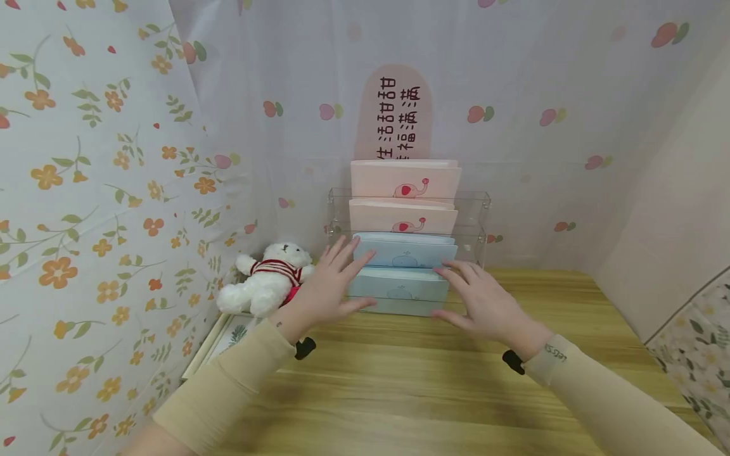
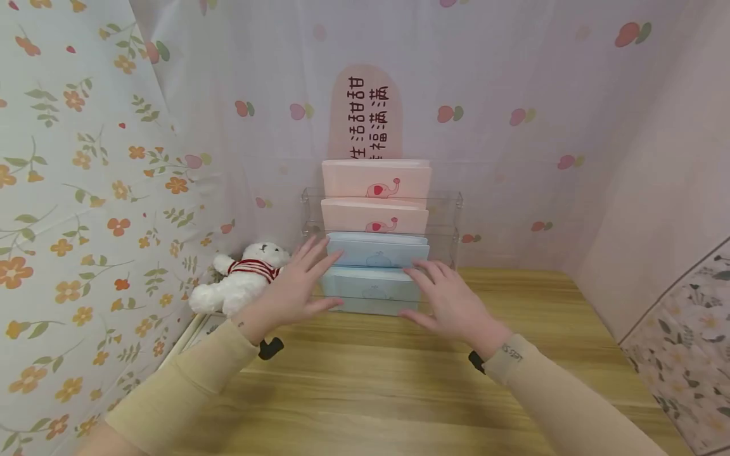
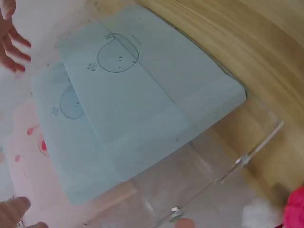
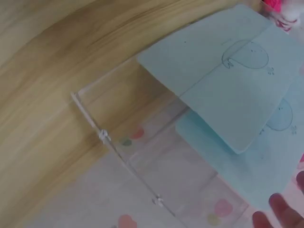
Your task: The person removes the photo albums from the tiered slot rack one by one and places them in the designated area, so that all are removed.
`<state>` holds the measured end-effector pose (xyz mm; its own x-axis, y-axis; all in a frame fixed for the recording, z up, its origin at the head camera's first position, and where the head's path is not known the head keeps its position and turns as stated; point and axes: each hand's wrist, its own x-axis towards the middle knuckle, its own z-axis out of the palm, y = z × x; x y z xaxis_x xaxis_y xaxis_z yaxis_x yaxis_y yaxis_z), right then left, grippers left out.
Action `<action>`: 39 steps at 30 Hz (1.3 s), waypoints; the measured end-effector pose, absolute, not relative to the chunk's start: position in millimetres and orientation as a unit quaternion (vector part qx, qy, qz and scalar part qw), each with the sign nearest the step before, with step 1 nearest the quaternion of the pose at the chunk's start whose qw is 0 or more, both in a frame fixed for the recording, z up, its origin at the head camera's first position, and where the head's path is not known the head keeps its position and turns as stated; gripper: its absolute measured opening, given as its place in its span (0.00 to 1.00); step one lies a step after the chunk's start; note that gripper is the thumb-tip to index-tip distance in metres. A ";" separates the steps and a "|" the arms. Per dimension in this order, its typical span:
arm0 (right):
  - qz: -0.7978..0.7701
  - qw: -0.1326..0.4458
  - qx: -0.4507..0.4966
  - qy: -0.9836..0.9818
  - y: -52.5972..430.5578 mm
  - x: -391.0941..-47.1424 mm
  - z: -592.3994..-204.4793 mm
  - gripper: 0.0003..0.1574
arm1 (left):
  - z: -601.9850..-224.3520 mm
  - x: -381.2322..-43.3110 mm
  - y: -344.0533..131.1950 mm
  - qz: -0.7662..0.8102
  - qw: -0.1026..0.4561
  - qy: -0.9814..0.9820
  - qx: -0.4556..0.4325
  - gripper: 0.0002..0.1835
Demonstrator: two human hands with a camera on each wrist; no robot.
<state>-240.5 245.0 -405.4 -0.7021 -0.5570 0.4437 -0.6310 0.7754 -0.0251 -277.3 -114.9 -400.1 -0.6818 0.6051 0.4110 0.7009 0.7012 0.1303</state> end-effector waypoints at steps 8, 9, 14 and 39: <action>0.168 0.249 0.235 -0.925 240.2 -252.9 -423.6 0.40 | -436.7 -290.4 -123.5 -0.309 0.204 -0.903 -0.219 0.52; 0.179 0.242 0.222 -0.927 240.3 -253.2 -426.4 0.39 | -442.1 -291.7 -124.2 -0.325 0.197 -0.903 -0.202 0.52; 0.231 0.180 0.154 -0.944 244.6 -255.6 -443.9 0.41 | -472.4 -296.4 -127.7 -0.400 0.161 -0.894 -0.121 0.52; 0.401 0.042 0.037 -0.914 226.5 -278.6 -467.4 0.50 | -559.8 -317.1 -130.3 -0.609 0.175 -0.774 -0.020 0.24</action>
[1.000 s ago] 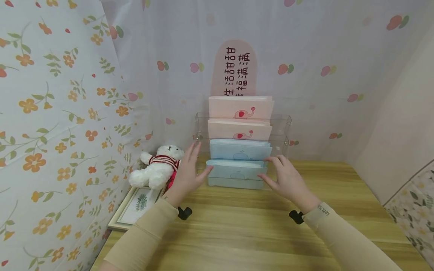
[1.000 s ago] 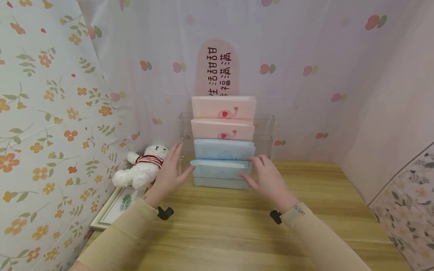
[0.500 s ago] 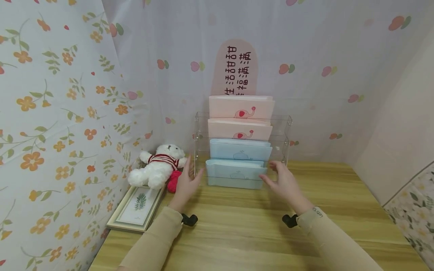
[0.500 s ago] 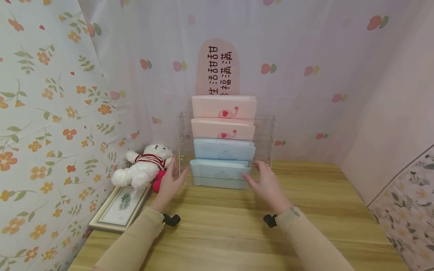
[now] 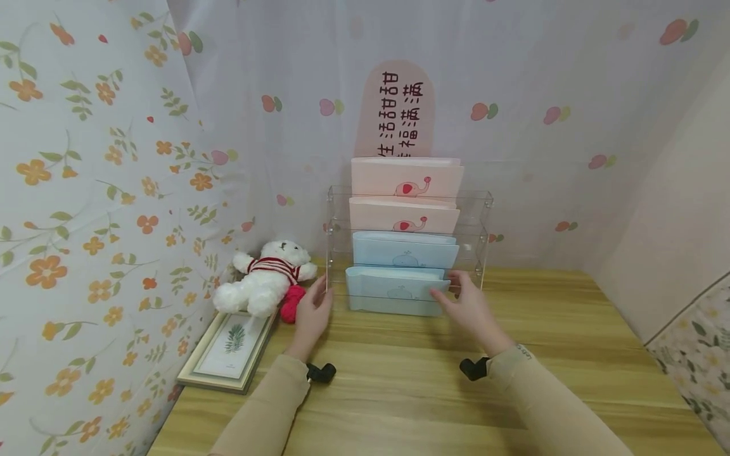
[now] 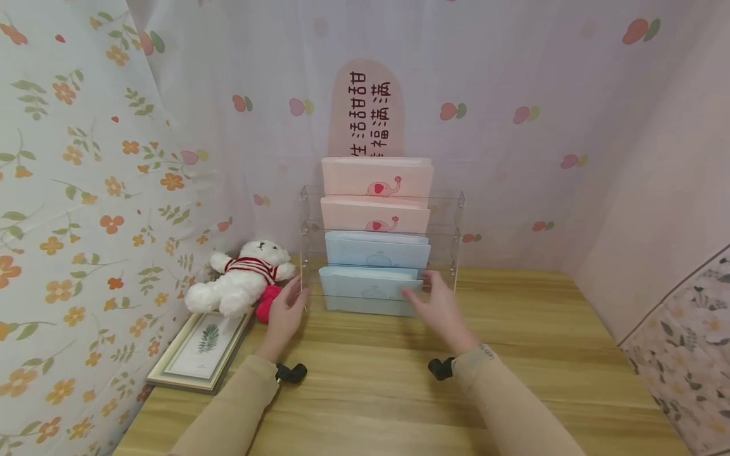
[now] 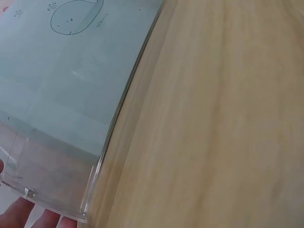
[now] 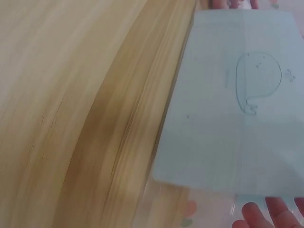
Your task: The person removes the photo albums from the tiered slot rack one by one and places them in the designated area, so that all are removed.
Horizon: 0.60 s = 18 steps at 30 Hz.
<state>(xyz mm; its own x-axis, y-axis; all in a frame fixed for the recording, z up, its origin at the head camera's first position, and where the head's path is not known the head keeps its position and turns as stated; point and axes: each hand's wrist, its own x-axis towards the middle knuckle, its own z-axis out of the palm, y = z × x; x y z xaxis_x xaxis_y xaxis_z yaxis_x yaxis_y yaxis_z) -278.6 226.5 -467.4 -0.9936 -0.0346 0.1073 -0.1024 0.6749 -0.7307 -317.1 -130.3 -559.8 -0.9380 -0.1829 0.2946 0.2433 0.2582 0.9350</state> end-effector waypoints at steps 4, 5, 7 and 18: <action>0.416 0.041 0.030 -0.908 219.0 -279.1 -467.2 0.51 | -561.6 -317.0 -130.7 -0.618 0.168 -0.768 -0.010 0.23; 0.419 0.043 0.027 -0.907 217.7 -278.7 -466.8 0.51 | -561.8 -316.5 -130.7 -0.621 0.163 -0.766 -0.006 0.23; 0.417 0.051 0.026 -0.907 215.5 -278.4 -466.0 0.48 | -561.7 -315.4 -130.3 -0.627 0.151 -0.765 0.002 0.23; 0.399 0.091 0.064 -0.910 198.9 -294.6 -459.7 0.27 | -564.9 -314.9 -128.9 -0.626 0.154 -0.764 0.008 0.23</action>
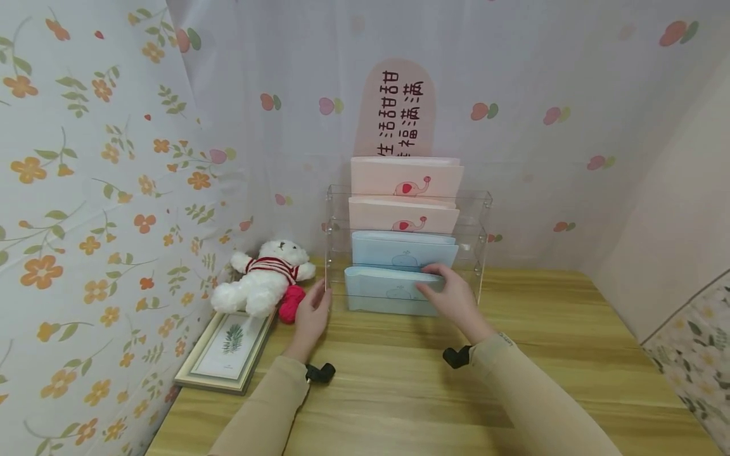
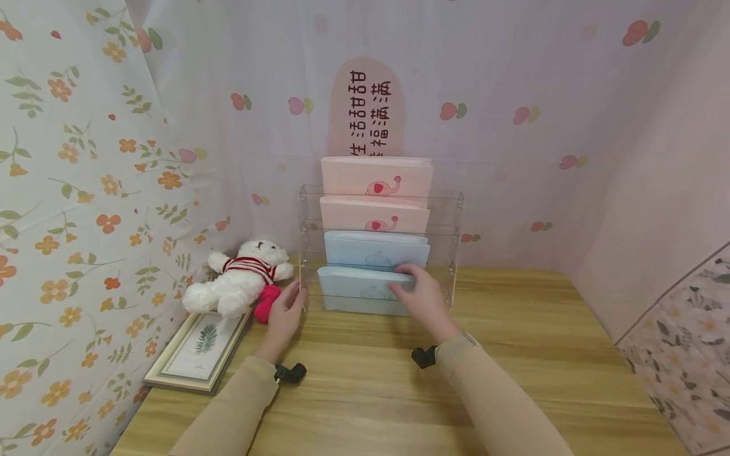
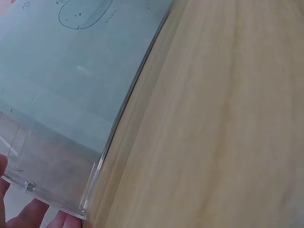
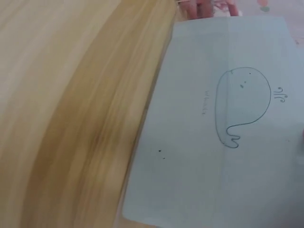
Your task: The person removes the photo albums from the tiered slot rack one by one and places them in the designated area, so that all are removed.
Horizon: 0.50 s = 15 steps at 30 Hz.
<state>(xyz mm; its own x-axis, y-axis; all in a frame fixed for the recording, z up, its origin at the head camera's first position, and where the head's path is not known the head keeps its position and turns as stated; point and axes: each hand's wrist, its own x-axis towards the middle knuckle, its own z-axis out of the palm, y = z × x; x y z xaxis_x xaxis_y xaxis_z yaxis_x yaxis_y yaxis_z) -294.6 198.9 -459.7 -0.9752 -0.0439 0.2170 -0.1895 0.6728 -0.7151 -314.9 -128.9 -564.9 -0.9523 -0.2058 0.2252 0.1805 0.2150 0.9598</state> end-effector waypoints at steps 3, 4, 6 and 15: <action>0.405 0.091 0.066 -0.908 195.7 -298.0 -458.9 0.24 | -566.4 -314.5 -129.2 -0.627 0.150 -0.765 0.008 0.23; 0.403 0.092 0.068 -0.908 194.9 -298.6 -458.8 0.23 | -566.9 -314.3 -129.2 -0.627 0.148 -0.765 0.008 0.23; 0.396 0.094 0.073 -0.911 192.9 -298.8 -458.2 0.21 | -567.6 -314.2 -129.3 -0.628 0.145 -0.765 0.008 0.23; 0.373 0.116 0.078 -0.917 181.0 -296.9 -455.2 0.11 | -567.4 -313.2 -130.7 -0.627 0.150 -0.765 0.000 0.24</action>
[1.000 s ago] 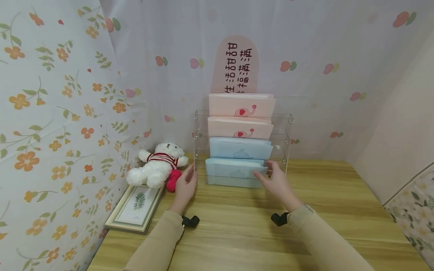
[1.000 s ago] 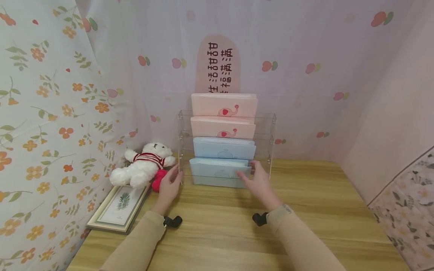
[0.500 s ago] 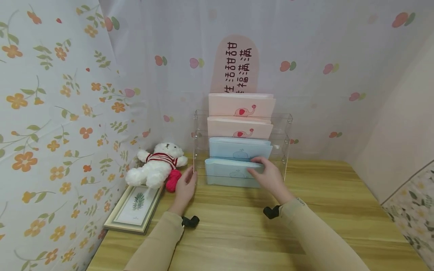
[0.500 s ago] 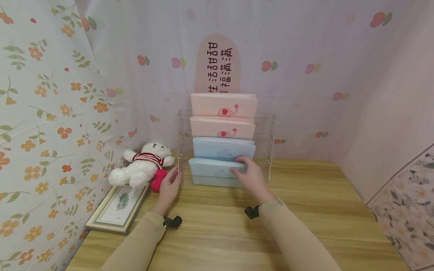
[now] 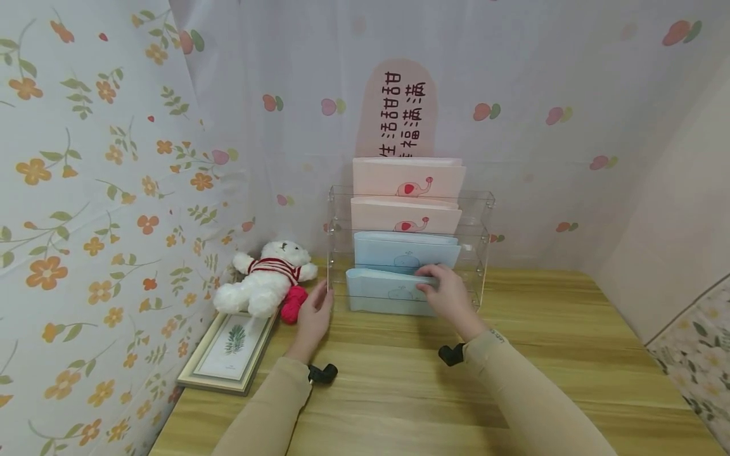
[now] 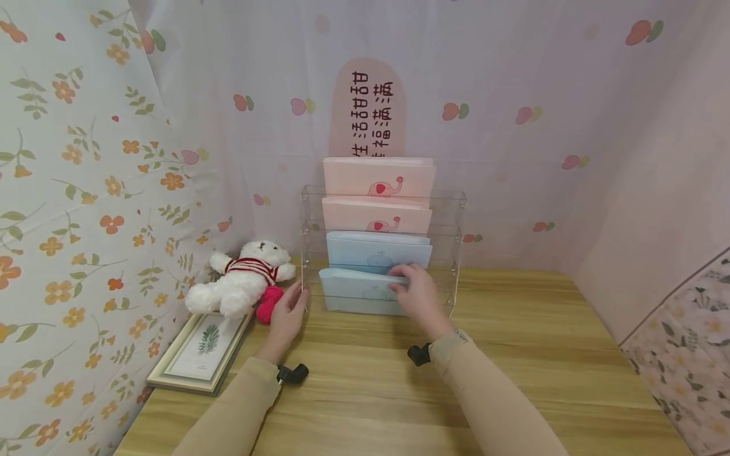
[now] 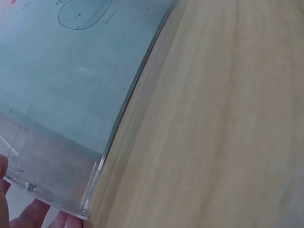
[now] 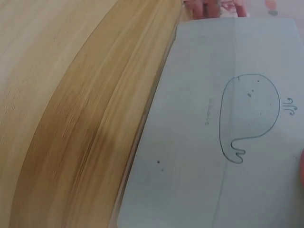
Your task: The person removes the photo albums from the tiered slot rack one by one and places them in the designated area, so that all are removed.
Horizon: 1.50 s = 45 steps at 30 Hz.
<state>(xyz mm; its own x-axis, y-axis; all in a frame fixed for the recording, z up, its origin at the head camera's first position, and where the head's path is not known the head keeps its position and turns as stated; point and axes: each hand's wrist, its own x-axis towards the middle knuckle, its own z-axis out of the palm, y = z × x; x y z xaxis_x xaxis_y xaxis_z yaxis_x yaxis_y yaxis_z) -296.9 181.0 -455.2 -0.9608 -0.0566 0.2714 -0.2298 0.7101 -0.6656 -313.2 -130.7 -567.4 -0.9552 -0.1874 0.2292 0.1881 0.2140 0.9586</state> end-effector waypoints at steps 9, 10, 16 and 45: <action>0.371 0.171 0.098 -0.908 179.3 -291.5 -446.7 0.08 | -571.2 -313.0 -128.4 -0.613 0.167 -0.773 -0.011 0.23; 0.374 0.181 0.102 -0.904 179.5 -290.3 -443.7 0.08 | -571.8 -313.8 -128.2 -0.605 0.173 -0.777 -0.011 0.23; 0.389 0.235 0.128 -0.882 182.4 -275.1 -420.2 0.08 | -573.2 -316.2 -128.5 -0.601 0.174 -0.780 -0.015 0.23; 0.314 0.004 0.156 -0.937 205.7 -240.8 -461.7 0.11 | -565.4 -311.2 -132.4 -0.596 0.147 -0.789 -0.007 0.24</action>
